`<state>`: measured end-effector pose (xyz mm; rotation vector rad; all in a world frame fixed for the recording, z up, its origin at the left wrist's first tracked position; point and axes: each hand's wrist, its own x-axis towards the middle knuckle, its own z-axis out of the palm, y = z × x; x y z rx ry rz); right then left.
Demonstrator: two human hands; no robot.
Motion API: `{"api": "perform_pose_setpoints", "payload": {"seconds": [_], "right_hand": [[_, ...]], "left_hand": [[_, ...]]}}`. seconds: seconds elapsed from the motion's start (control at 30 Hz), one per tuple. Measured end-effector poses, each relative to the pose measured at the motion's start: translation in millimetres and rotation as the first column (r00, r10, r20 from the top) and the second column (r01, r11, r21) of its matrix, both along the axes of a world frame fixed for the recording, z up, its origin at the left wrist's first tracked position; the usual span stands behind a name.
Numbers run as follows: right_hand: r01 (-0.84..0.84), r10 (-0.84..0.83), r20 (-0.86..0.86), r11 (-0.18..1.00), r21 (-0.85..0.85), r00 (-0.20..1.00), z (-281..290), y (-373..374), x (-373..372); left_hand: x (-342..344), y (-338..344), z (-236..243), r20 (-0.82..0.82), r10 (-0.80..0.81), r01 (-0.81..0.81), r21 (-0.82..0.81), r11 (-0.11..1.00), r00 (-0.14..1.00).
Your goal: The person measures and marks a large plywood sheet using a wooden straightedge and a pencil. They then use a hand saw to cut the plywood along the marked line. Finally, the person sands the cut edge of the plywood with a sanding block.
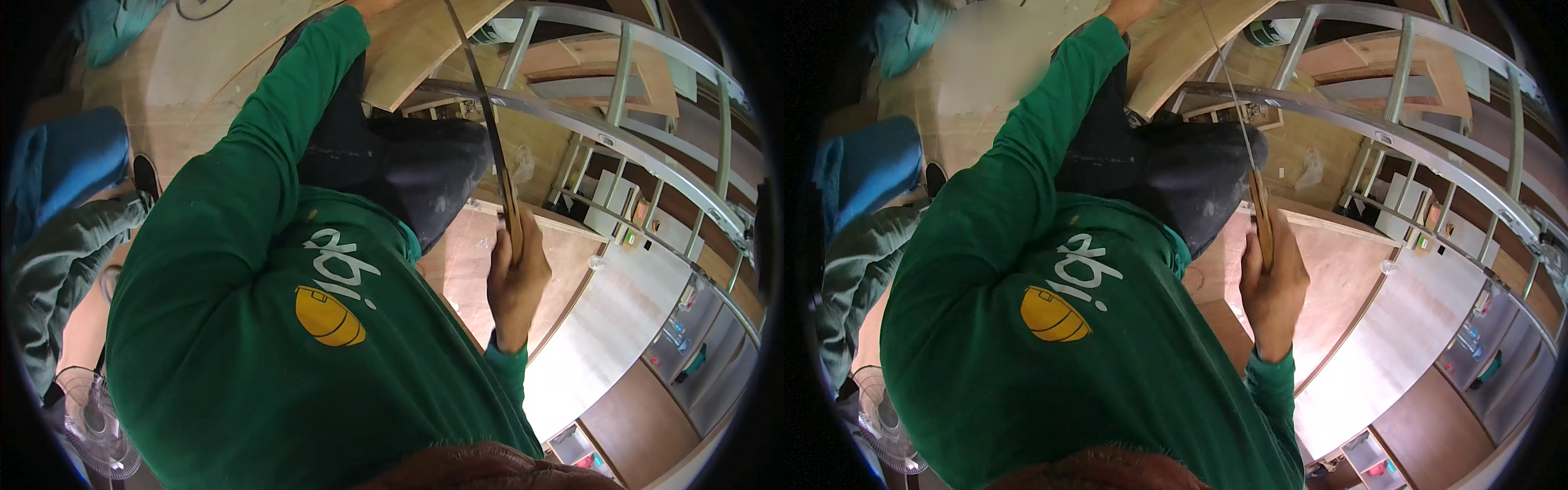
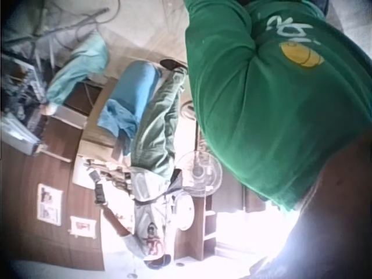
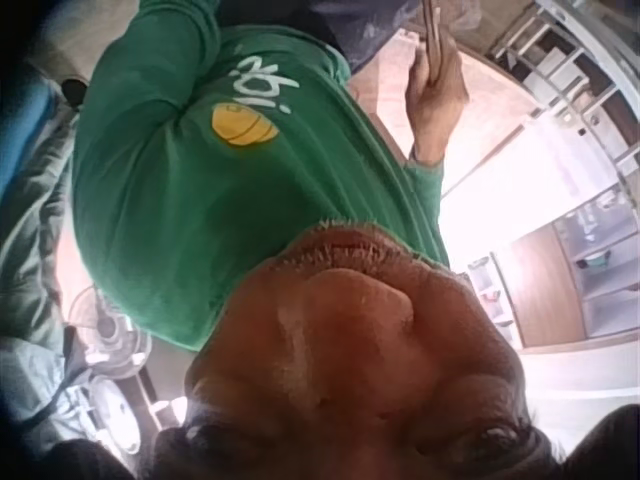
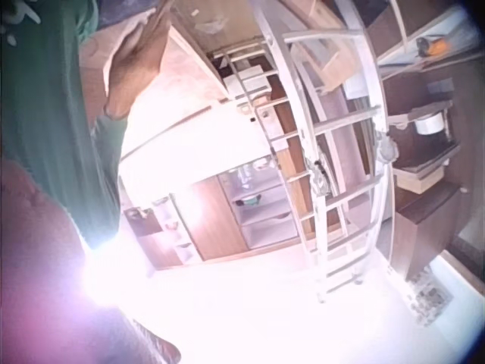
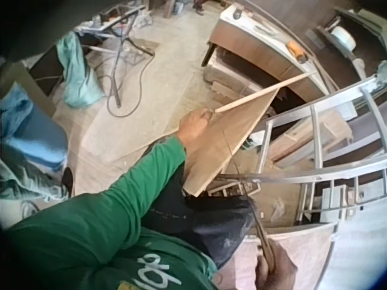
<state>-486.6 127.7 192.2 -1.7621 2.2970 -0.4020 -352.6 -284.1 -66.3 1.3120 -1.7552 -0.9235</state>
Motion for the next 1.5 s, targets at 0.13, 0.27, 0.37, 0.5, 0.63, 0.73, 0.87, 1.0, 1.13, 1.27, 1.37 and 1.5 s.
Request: {"api": "perform_pose_setpoints", "payload": {"seconds": [0.13, 0.27, 0.37, 0.5, 0.63, 0.73, 0.87, 1.0, 1.13, 1.27, 1.37, 1.5], "right_hand": [[-0.025, 0.025, -0.005, 1.0, -0.008, 1.0, -2.5, -8.4, -1.9], [-0.139, 0.138, -0.018, 0.981, -0.133, 0.99, -51.0, -91.8, -0.4], [-0.139, 0.138, -0.017, 0.974, -0.177, 0.99, -75.2, -132.8, -2.2], [-0.116, 0.122, 0.022, 0.975, -0.187, 0.992, -80.6, -144.3, -2.1], [-0.14, 0.137, -0.028, 0.974, -0.179, 0.99, -72.4, -142.4, 0.4], [-0.125, 0.126, -0.002, 0.977, -0.175, 0.992, -72.2, -143.3, 1.1], [-0.125, 0.125, -0.008, 0.976, -0.178, 0.992, -72.9, -139.1, -1.2], [-0.081, 0.081, -0.004, 0.992, -0.094, 0.997, -46.7, -101.3, -0.9], [0.003, -0.003, 0.01, 1.0, -0.003, 1.0, 0.6, -26.7, 9.3], [0.019, -0.019, 0.011, 1.0, 0.011, 1.0, 4.4, -12.4, 7.9], [-0.081, 0.08, -0.006, 0.993, -0.082, 0.997, -23.2, -62.0, 2.5], [-0.149, 0.146, -0.03, 0.975, -0.166, 0.989, -57.1, -138.8, 5.2]], "left_hand": [[1.3, -0.2, 5.6, 0.003, -0.007, 0.007, -0.016, 1.0, 1.0], [-2.9, 8.7, 12.0, 0.061, -0.067, 0.066, 0.021, 0.998, 0.996], [-3.9, 2.8, 2.5, 0.019, -0.085, 0.084, 0.063, 0.995, 0.996], [-1.7, -12.2, -29.1, -0.037, -0.128, 0.116, -0.234, 0.965, 0.991], [-7.2, -12.6, -34.0, 0.053, -0.118, 0.128, -0.282, 0.951, 0.992], [-7.7, -1.3, -14.9, 0.066, -0.106, 0.114, -0.128, 0.985, 0.992], [-6.4, 8.3, 3.2, 0.09, -0.062, 0.074, -0.141, 0.987, 0.994], [-8.9, 0.1, -7.1, 0.029, -0.011, 0.015, -0.159, 0.987, 1.0], [-7.8, -5.6, -18.8, -0.006, 0.01, -0.011, -0.271, 0.963, 1.0], [-4.9, -0.9, -11.0, -0.033, -0.02, 0.018, -0.066, 0.998, 0.999], [1.1, 3.0, -0.1, 0.021, -0.054, 0.057, -0.174, 0.983, 0.998], [1.5, 10.8, 7.6, 0.055, -0.065, 0.076, -0.243, 0.967, 0.996]]}}
